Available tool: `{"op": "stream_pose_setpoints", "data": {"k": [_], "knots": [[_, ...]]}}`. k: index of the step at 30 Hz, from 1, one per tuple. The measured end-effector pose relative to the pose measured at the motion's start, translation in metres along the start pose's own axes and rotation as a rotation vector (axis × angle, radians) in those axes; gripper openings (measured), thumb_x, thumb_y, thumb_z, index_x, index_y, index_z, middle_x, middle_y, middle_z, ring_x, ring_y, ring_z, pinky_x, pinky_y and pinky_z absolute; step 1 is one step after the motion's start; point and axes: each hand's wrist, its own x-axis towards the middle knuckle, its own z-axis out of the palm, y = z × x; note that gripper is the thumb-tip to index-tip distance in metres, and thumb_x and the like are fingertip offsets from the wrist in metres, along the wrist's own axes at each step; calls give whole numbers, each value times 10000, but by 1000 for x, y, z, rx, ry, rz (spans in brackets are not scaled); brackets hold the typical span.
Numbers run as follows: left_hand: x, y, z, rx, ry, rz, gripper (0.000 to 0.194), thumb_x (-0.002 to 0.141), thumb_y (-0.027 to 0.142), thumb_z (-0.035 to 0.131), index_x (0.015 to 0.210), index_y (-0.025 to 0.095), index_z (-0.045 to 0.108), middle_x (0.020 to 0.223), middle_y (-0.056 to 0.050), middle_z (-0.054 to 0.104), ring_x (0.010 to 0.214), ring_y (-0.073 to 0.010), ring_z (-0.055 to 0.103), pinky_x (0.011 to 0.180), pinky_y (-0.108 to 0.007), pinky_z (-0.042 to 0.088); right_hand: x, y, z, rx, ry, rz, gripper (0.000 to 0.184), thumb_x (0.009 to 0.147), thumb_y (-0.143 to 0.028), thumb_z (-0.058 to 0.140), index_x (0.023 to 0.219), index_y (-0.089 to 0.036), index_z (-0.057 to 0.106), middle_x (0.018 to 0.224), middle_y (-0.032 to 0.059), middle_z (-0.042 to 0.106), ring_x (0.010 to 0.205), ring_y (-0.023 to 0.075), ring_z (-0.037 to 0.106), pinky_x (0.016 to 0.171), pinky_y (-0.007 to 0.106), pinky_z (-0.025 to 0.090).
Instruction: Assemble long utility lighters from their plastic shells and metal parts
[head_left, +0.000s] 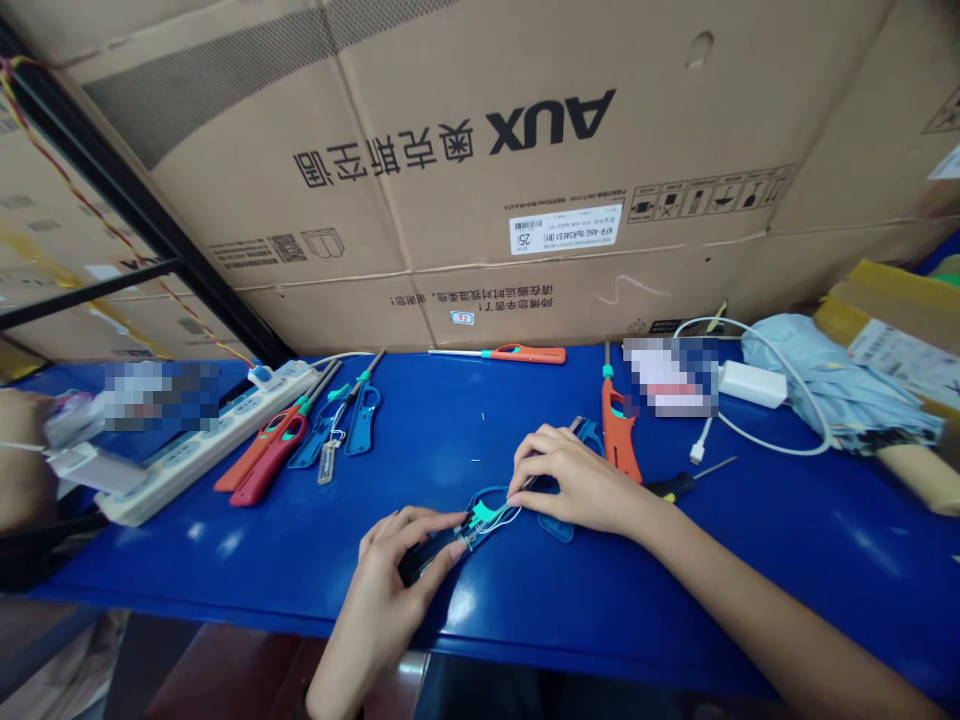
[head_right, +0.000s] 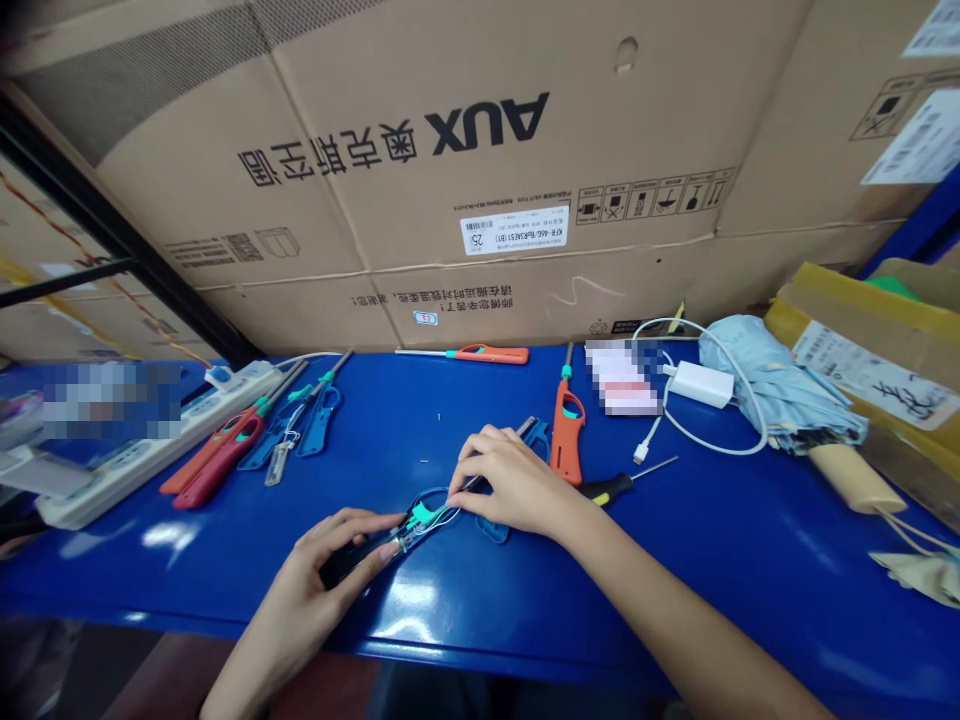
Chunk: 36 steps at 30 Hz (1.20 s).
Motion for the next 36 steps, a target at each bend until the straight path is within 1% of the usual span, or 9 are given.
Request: {"op": "stream_pose_setpoints", "data": {"k": [4, 7, 10, 14, 18, 23, 30, 33, 36], "knots": [[2, 0, -4, 22, -46, 12, 295, 818, 443, 577, 1059, 302, 673, 1004, -45, 671, 911, -212, 606, 839, -372, 470, -1, -1, -6, -1, 31, 0, 123, 823, -359, 635, 807, -252, 694, 938, 18, 619, 944, 187, 523, 907, 397, 346], [3, 1, -4, 37, -48, 64, 288, 830, 407, 571, 1080, 292, 659, 1040, -53, 655, 951, -209, 605, 863, -362, 471, -2, 0, -12, 5, 25, -11, 104, 769, -376, 689, 830, -292, 703, 1017, 10, 614, 1007, 204, 511, 938, 427, 326], [5, 5, 2, 65, -17, 118, 271, 829, 384, 575, 1073, 295, 654, 1102, -59, 624, 1038, -226, 582, 931, -399, 442, -2, 0, -9, 30, -30, -32, 143, 737, -355, 723, 874, -315, 705, 1068, 1, 606, 1055, 206, 499, 979, 443, 306], [8, 13, 14, 104, 11, 155, 267, 834, 395, 565, 1075, 316, 649, 1143, -54, 606, 1080, -244, 559, 976, -458, 400, -1, 0, -1, 50, -46, -41, 81, 795, -342, 667, 851, -298, 706, 1050, 7, 618, 1049, 196, 508, 1000, 446, 297], [12, 16, 20, 85, 58, 145, 229, 862, 373, 531, 1030, 309, 673, 1099, -49, 633, 1053, -229, 574, 949, -425, 421, 0, 1, 2, 76, -39, -33, 112, 792, -383, 661, 832, -290, 708, 1030, 12, 626, 1029, 194, 519, 991, 435, 311], [15, 17, 22, 76, 88, 121, 216, 837, 400, 571, 995, 312, 689, 1059, -37, 654, 1012, -224, 591, 920, -410, 433, -1, 3, 0, 97, -58, -15, 149, 775, -432, 666, 850, -313, 714, 1048, 1, 624, 1042, 196, 510, 989, 437, 307], [16, 16, 23, 45, 91, 136, 191, 841, 376, 578, 982, 317, 692, 1043, -30, 662, 1000, -206, 602, 907, -376, 443, -1, 6, -1, 78, -74, -17, 115, 812, -391, 641, 858, -320, 718, 1065, -5, 633, 1042, 191, 516, 970, 421, 311], [15, 16, 25, 56, 98, 136, 179, 851, 349, 567, 977, 315, 690, 1041, -28, 658, 1001, -201, 598, 917, -384, 435, 0, 3, 0, 73, -51, 13, 108, 810, -381, 644, 823, -301, 716, 1044, -6, 640, 1024, 189, 526, 951, 409, 319], [13, 17, 27, 77, 134, 140, 164, 841, 336, 579, 955, 311, 694, 992, -25, 663, 969, -203, 606, 914, -399, 429, 1, 0, 1, 84, -49, 58, 97, 799, -370, 657, 812, -292, 713, 1017, -6, 649, 1012, 190, 531, 950, 408, 316]]}}
